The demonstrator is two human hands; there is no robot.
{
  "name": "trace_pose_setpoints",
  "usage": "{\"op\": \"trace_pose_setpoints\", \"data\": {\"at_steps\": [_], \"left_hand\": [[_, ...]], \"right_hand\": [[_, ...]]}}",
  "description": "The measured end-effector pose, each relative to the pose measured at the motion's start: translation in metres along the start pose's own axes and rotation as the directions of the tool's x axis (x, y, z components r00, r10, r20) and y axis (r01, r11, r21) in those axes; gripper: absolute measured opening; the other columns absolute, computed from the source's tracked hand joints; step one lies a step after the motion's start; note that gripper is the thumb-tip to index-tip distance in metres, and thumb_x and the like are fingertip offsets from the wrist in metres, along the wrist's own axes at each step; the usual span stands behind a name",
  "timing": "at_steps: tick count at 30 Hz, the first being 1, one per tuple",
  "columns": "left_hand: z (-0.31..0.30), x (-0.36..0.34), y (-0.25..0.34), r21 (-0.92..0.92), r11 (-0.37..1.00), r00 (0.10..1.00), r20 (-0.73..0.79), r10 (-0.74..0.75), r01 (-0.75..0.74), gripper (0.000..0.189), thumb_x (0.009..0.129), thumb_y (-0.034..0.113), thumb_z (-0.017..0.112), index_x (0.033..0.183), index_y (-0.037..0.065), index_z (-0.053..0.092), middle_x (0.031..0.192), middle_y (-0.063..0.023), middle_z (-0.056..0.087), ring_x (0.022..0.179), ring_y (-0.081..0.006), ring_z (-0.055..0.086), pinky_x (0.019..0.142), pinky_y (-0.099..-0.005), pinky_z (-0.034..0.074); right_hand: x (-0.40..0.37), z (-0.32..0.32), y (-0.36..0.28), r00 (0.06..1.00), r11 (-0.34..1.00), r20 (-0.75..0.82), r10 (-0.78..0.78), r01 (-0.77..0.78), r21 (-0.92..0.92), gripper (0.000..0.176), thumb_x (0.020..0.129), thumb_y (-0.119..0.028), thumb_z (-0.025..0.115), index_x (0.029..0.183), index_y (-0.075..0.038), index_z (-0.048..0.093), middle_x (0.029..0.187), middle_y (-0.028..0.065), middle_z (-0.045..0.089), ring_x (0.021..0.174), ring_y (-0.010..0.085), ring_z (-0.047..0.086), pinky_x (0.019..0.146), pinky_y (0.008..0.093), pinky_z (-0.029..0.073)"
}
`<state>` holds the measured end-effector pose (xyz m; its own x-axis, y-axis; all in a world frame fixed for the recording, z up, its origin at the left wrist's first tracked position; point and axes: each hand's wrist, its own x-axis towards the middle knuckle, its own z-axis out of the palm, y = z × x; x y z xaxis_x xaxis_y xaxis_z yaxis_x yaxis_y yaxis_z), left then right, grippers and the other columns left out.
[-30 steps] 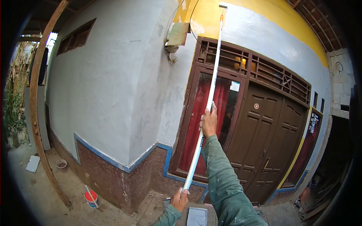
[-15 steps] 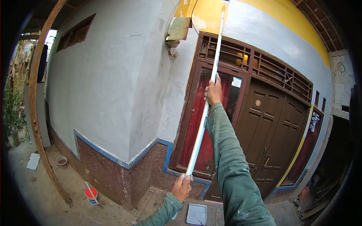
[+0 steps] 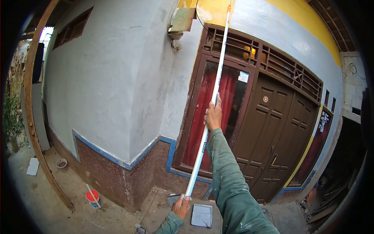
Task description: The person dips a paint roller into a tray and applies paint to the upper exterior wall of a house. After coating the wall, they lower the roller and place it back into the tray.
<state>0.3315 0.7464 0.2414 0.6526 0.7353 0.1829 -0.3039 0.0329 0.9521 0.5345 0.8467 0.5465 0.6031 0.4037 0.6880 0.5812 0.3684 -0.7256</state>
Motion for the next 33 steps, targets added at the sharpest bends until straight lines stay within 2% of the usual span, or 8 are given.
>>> {"op": "trace_pose_setpoints", "data": {"at_steps": [12,18,21,23,26,27,29,33], "left_hand": [[-0.014,-0.017,-0.060,-0.020,0.999,0.999,-0.022,-0.047,0.046,0.036,0.099,0.043,0.048,0.101,0.008,0.055,0.057,0.0030,0.042,0.043,-0.0060,0.037,0.038,-0.0248,0.027],[-0.022,-0.024,-0.093,0.010,0.998,0.998,-0.027,-0.058,0.058,0.035,0.099,0.042,0.048,0.100,0.007,0.056,0.057,0.0030,0.042,0.043,-0.0057,0.037,0.040,-0.0247,0.028],[-0.026,-0.028,-0.107,0.020,0.996,0.996,-0.032,-0.083,0.083,0.034,0.098,0.041,0.050,0.100,0.007,0.056,0.058,0.0029,0.043,0.044,-0.0059,0.037,0.041,-0.0247,0.029],[-0.029,-0.033,-0.111,0.089,0.988,0.991,-0.061,-0.119,0.124,0.039,0.095,0.041,0.056,0.091,0.003,0.062,0.064,-0.0027,0.056,0.057,-0.0117,0.052,0.053,-0.0305,0.043],[-0.033,-0.038,-0.123,0.180,0.979,0.994,-0.065,-0.085,0.096,0.039,0.094,0.042,0.058,0.093,0.003,0.062,0.064,-0.0034,0.056,0.058,-0.0122,0.053,0.054,-0.0308,0.043],[-0.041,-0.038,-0.187,0.180,0.979,0.994,-0.064,-0.087,0.097,0.039,0.094,0.042,0.058,0.093,0.003,0.062,0.064,-0.0034,0.056,0.058,-0.0122,0.053,0.054,-0.0308,0.043],[-0.042,-0.010,-0.273,0.463,0.829,0.891,-0.159,0.425,-0.312,0.040,0.096,0.043,0.058,0.111,0.006,0.063,0.086,-0.0061,0.063,0.077,-0.0184,0.059,0.069,-0.0337,0.048],[-0.033,-0.038,-0.181,0.252,0.954,0.975,-0.104,0.194,-0.163,0.042,0.093,0.042,0.062,0.114,0.005,0.062,0.098,-0.0068,0.066,0.096,-0.0235,0.060,0.086,-0.0370,0.047]], "right_hand": [[-0.044,0.001,0.034,0.998,0.998,0.004,0.066,-0.066,-0.007,0.055,0.101,-0.020,0.039,0.153,-0.027,0.022,0.060,-0.0012,0.043,0.042,0.0080,0.041,0.035,0.0284,0.041],[-0.066,-0.001,0.045,0.994,0.993,0.002,0.113,-0.112,-0.037,0.055,0.100,-0.021,0.040,0.152,-0.026,0.024,0.061,0.0056,0.051,0.046,0.0148,0.052,0.038,0.0337,0.046],[-0.076,0.001,0.054,0.995,0.994,-0.008,0.104,-0.104,-0.022,0.054,0.101,-0.020,0.039,0.152,-0.027,0.023,0.061,-0.0010,0.044,0.043,0.0073,0.043,0.035,0.0268,0.040],[-0.084,0.000,0.056,0.992,0.992,0.018,0.126,-0.126,0.018,0.054,0.101,-0.020,0.039,0.152,-0.027,0.023,0.061,-0.0011,0.043,0.043,0.0071,0.042,0.034,0.0265,0.040],[-0.094,0.000,0.065,0.991,0.991,0.015,0.130,-0.130,0.023,0.054,0.101,-0.020,0.040,0.152,-0.027,0.022,0.061,-0.0013,0.043,0.043,0.0067,0.042,0.034,0.0261,0.039],[-0.099,0.000,0.067,0.991,0.991,0.014,0.131,-0.131,0.022,0.054,0.101,-0.020,0.040,0.152,-0.027,0.022,0.061,-0.0013,0.043,0.043,0.0067,0.042,0.034,0.0261,0.039],[-0.109,-0.002,0.065,0.988,0.988,0.024,0.154,-0.153,-0.015,0.056,0.101,-0.020,0.040,0.153,-0.027,0.020,0.062,0.0029,0.049,0.045,0.0112,0.049,0.036,0.0307,0.044],[-0.117,-0.002,0.049,0.993,0.992,0.036,0.110,-0.112,0.052,0.056,0.101,-0.020,0.041,0.153,-0.028,0.021,0.062,0.0005,0.045,0.044,0.0089,0.045,0.035,0.0293,0.043]]}}
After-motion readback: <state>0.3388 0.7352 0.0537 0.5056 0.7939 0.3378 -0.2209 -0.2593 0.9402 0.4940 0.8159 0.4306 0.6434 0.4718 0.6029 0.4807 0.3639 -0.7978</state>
